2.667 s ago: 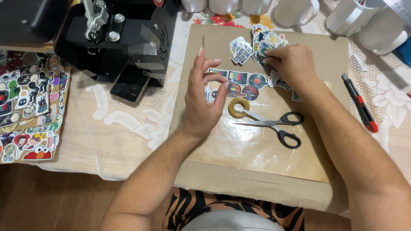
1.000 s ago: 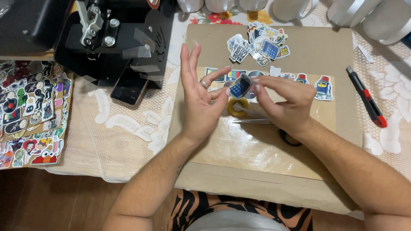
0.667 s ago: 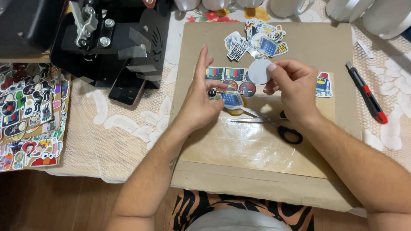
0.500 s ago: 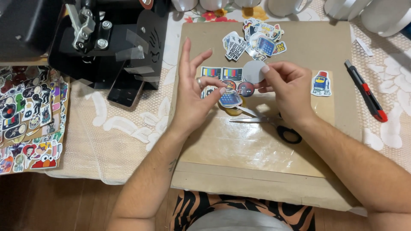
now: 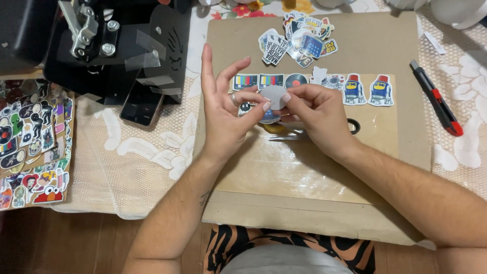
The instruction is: Preparing decorative stickers by applying heat-resistant tape to their backs and arranging them on a Teflon sheet for heat pressing.
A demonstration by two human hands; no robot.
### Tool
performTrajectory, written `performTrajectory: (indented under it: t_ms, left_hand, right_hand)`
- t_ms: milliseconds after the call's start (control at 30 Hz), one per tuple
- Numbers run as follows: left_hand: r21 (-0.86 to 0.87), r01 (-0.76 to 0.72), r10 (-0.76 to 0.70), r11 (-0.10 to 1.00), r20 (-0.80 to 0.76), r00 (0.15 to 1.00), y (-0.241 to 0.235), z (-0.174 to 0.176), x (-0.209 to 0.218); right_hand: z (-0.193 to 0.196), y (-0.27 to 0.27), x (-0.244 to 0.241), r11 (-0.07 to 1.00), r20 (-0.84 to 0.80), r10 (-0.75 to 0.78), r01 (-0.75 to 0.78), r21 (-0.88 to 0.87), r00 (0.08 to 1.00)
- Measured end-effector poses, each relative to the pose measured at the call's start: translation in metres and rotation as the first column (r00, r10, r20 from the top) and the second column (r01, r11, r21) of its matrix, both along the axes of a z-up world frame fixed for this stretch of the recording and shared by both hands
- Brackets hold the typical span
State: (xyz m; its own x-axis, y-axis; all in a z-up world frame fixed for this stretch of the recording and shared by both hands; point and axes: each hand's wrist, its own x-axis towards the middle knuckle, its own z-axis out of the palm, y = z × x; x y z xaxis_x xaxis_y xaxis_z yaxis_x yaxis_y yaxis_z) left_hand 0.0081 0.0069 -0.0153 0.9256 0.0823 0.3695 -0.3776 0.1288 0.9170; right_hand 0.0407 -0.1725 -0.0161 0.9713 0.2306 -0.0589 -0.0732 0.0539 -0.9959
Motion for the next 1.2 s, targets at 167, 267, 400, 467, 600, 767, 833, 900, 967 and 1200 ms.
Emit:
performTrajectory:
  t_ms: [167, 267, 400, 467, 600, 767, 833, 900, 967, 1200]
  left_hand:
    - [0.008, 0.005, -0.005, 1.000, 0.001, 1.000, -0.001, -0.001, 0.000]
    - [0.012, 0.013, -0.012, 1.000, -0.006, 1.000, -0.002, -0.001, -0.001]
    - [0.067, -0.027, 0.027, 0.997, 0.008, 1.000, -0.004, 0.002, -0.003]
    - [0.096, -0.038, 0.036, 0.995, 0.028, 0.999, -0.005, 0.001, -0.004]
    - [0.137, -0.076, 0.071, 0.988, 0.038, 0.997, -0.009, 0.007, -0.007]
    - [0.217, -0.124, 0.111, 0.968, 0.070, 0.991, -0.011, 0.009, -0.009]
    - [0.225, -0.132, 0.117, 0.965, 0.080, 0.990, -0.011, 0.009, -0.009]
    - [0.225, -0.134, 0.117, 0.965, 0.087, 0.989, -0.011, 0.007, -0.009]
    - [0.239, -0.140, 0.121, 0.961, 0.093, 0.988, -0.011, 0.006, -0.008]
    - [0.285, -0.172, 0.139, 0.943, 0.130, 0.982, -0.013, 0.001, -0.007]
  right_hand:
    - [0.000, 0.000, -0.002, 1.000, -0.009, 0.003, -0.003, -0.003, 1.000]
    - [0.000, 0.001, -0.002, 1.000, -0.013, 0.000, 0.000, 0.011, 1.000]
    - [0.003, 0.002, -0.004, 1.000, -0.012, 0.010, -0.010, 0.030, 1.000]
    - [0.002, 0.003, -0.005, 0.999, -0.006, 0.015, -0.015, 0.038, 1.000]
    - [0.001, 0.003, -0.007, 0.997, 0.007, 0.022, -0.022, 0.069, 1.000]
    - [0.003, 0.004, -0.010, 0.997, 0.020, 0.027, -0.028, 0.070, 0.999]
    - [0.006, 0.006, -0.012, 0.996, 0.018, 0.031, -0.032, 0.079, 0.999]
    - [0.010, 0.008, -0.014, 0.996, 0.023, 0.026, -0.028, 0.085, 0.999]
    - [0.010, 0.008, -0.014, 0.997, 0.028, 0.013, -0.015, 0.074, 1.000]
    - [0.004, 0.009, -0.014, 0.999, 0.044, -0.031, 0.029, 0.038, 0.999]
